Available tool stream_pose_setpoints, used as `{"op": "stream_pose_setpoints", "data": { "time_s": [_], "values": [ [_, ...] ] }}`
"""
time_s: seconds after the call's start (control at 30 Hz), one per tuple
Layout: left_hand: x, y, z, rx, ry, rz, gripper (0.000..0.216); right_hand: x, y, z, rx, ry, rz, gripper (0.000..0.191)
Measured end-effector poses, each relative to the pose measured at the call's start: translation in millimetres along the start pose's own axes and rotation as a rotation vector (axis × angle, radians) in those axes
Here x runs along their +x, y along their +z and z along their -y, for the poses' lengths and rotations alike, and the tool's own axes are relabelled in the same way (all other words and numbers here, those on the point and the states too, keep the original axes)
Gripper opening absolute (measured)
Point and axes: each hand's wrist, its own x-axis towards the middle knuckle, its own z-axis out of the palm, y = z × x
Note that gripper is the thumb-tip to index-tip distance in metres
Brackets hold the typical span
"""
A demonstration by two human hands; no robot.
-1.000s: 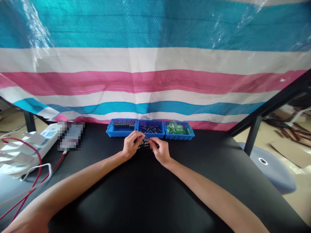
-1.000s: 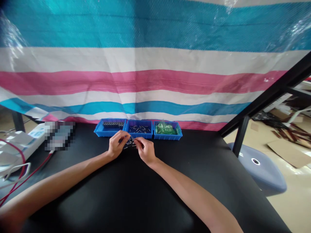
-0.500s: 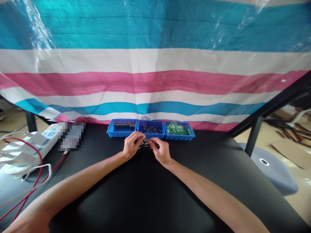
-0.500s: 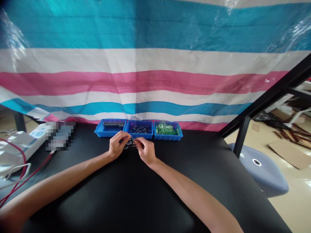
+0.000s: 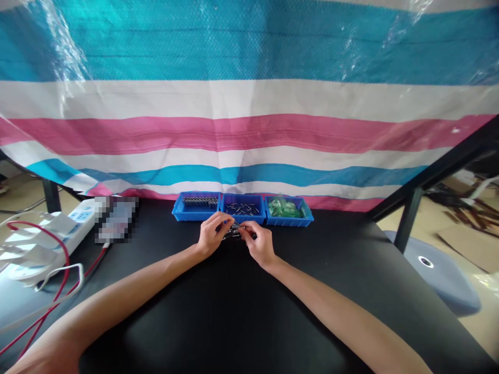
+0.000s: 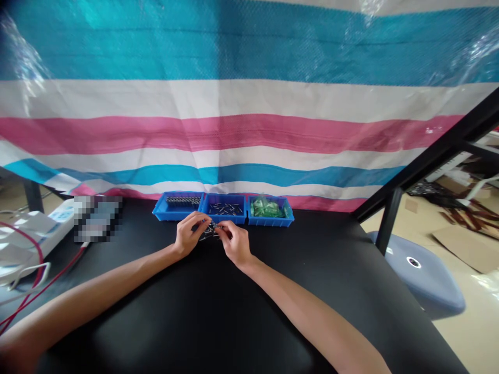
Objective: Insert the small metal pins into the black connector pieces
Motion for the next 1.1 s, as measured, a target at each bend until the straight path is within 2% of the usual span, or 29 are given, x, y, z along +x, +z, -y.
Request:
{"op": "stream_pose_setpoints", "data": {
  "time_s": [1.1],
  "values": [
    [0.6, -1.7, -0.4, -0.018, -0.006, 0.028, 0.006, 0.1, 0.0, -1.9, -0.003, 0.008, -0.006, 0.016]
  ]
}}
